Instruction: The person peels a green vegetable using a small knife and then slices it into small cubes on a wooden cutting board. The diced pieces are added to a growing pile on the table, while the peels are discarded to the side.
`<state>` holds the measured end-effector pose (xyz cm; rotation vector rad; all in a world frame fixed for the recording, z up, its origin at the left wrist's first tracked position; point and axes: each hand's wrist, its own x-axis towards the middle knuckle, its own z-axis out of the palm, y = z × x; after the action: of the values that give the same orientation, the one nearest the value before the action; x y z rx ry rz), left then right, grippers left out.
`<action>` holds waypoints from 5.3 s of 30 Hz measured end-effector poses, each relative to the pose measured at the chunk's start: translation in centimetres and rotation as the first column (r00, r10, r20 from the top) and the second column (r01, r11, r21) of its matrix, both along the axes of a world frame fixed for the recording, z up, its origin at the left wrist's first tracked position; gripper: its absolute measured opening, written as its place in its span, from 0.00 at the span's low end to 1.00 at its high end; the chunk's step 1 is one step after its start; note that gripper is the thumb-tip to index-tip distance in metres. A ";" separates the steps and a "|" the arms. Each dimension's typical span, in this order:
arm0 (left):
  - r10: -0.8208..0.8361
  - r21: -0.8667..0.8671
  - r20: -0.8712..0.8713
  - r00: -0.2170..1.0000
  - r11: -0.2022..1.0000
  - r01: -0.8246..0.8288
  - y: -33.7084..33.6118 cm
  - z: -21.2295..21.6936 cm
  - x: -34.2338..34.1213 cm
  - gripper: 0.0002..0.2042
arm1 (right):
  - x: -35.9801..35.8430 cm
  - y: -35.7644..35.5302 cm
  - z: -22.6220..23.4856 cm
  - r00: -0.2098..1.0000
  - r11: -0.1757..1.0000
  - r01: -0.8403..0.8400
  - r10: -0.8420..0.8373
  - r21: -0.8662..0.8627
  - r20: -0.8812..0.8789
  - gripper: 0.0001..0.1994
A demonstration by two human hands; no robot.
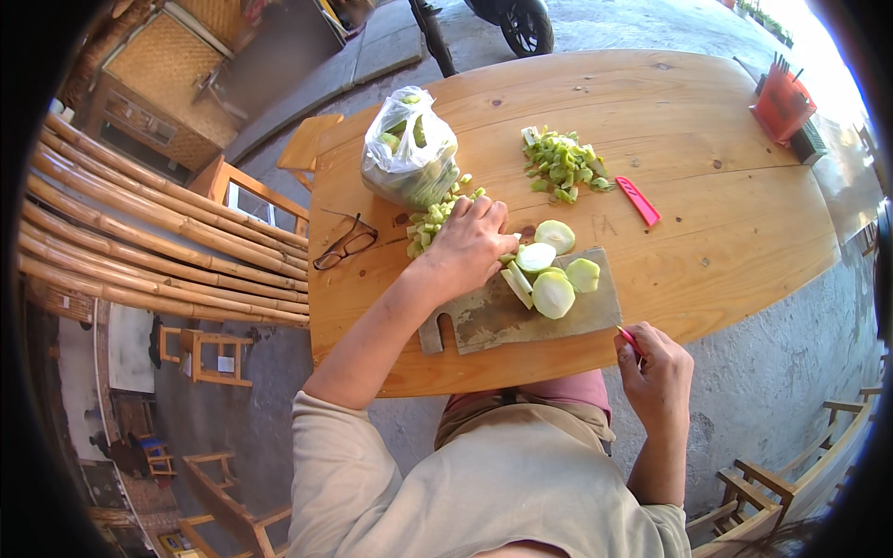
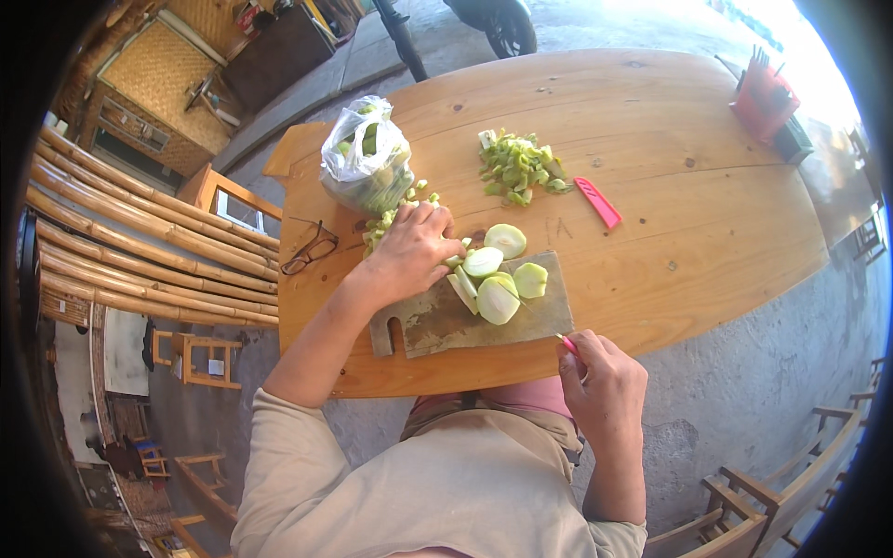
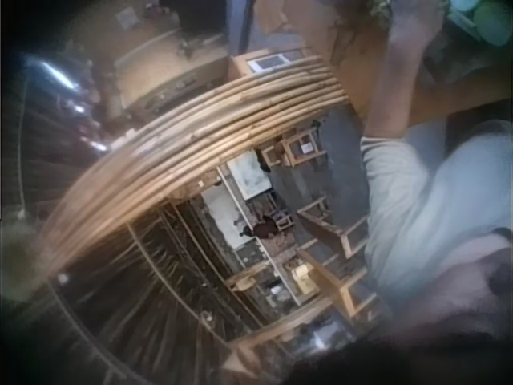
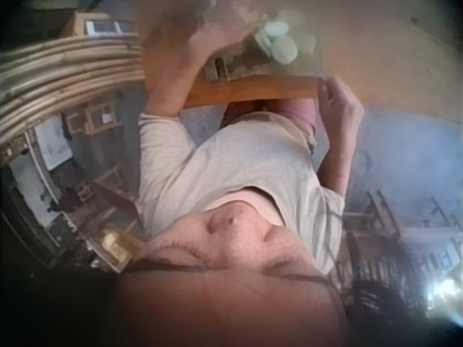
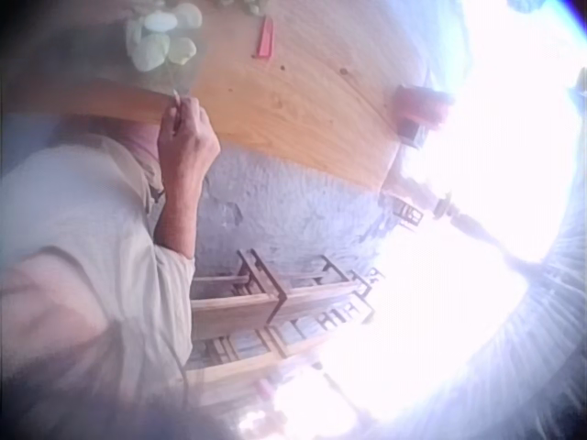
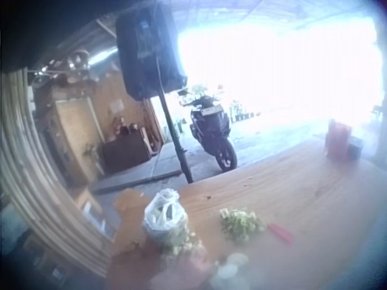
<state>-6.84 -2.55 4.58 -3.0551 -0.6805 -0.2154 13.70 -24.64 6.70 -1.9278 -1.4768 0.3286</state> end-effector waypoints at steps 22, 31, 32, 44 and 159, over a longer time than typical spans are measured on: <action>-0.129 -0.074 0.060 0.990 0.988 0.133 1.6 -0.2 0.0 0.08 | 0.5 -0.9 -0.2 1.000 1.000 0.024 -0.024 -0.002 0.004 0.04; -0.099 0.032 -0.039 0.994 0.994 0.100 1.4 -0.3 0.7 0.13 | 0.2 -0.9 -0.2 0.999 0.999 0.026 -0.027 -0.021 -0.034 0.05; -0.095 0.033 -0.043 0.995 0.995 0.096 1.4 -0.3 0.8 0.13 | 0.1 -0.9 -0.1 0.998 0.999 0.035 -0.036 -0.025 -0.056 0.05; 0.034 -0.010 0.072 0.997 0.999 -0.033 0.9 0.1 0.5 0.13 | 0.3 -0.7 -0.2 1.000 1.000 0.008 -0.008 -0.009 0.012 0.04; 0.748 -0.501 0.503 0.433 0.661 -0.559 -13.8 -6.0 -6.2 0.10 | -8.7 3.8 -2.1 0.856 0.882 -0.413 0.461 -0.225 0.235 0.19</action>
<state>-13.09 -16.40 -1.44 -2.5056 -2.0307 -1.3516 5.05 -20.87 4.61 -1.7993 -2.1511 0.4015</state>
